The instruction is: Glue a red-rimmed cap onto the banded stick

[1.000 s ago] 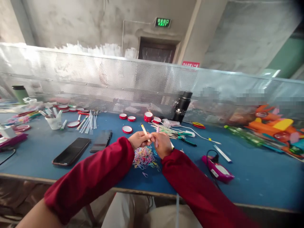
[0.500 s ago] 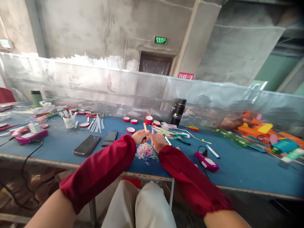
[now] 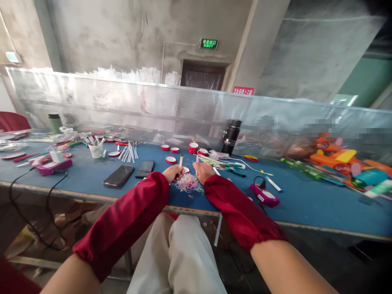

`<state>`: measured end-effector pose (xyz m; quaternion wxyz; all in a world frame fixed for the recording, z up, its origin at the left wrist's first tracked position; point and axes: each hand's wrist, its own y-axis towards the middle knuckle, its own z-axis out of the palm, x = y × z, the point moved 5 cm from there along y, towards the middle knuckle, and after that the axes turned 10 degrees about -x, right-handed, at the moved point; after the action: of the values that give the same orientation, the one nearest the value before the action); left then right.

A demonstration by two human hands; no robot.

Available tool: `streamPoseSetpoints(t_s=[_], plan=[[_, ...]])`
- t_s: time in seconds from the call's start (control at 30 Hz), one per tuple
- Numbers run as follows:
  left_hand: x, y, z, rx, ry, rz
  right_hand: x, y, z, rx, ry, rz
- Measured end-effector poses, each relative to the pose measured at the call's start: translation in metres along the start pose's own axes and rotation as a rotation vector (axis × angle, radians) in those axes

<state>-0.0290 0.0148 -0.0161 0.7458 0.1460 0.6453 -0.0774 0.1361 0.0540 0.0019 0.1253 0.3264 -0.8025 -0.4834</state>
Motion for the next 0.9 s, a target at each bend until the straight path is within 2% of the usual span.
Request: streamPoseSetpoints(t_s=[0.3, 0.57, 0.77, 0.83, 0.9], plan=[[-0.001, 0.014, -0.021, -0.262, 0.099, 0.134, -0.013, -0.004, 0.007, 0.001, 0.026, 0.056], [0.008, 0.018, -0.021, -0.179, 0.204, 0.055, -0.012, -0.004, 0.004, -0.034, -0.008, 0.106], [0.008, 0.02, -0.029, -0.206, 0.218, 0.106, 0.001, 0.006, -0.008, 0.051, -0.046, 0.013], [0.008, 0.02, -0.03, -0.204, 0.212, 0.1, 0.005, 0.013, -0.016, 0.017, -0.03, 0.032], [0.007, 0.019, -0.029, -0.197, 0.209, 0.084, 0.009, 0.019, -0.027, -0.083, 0.0, 0.128]])
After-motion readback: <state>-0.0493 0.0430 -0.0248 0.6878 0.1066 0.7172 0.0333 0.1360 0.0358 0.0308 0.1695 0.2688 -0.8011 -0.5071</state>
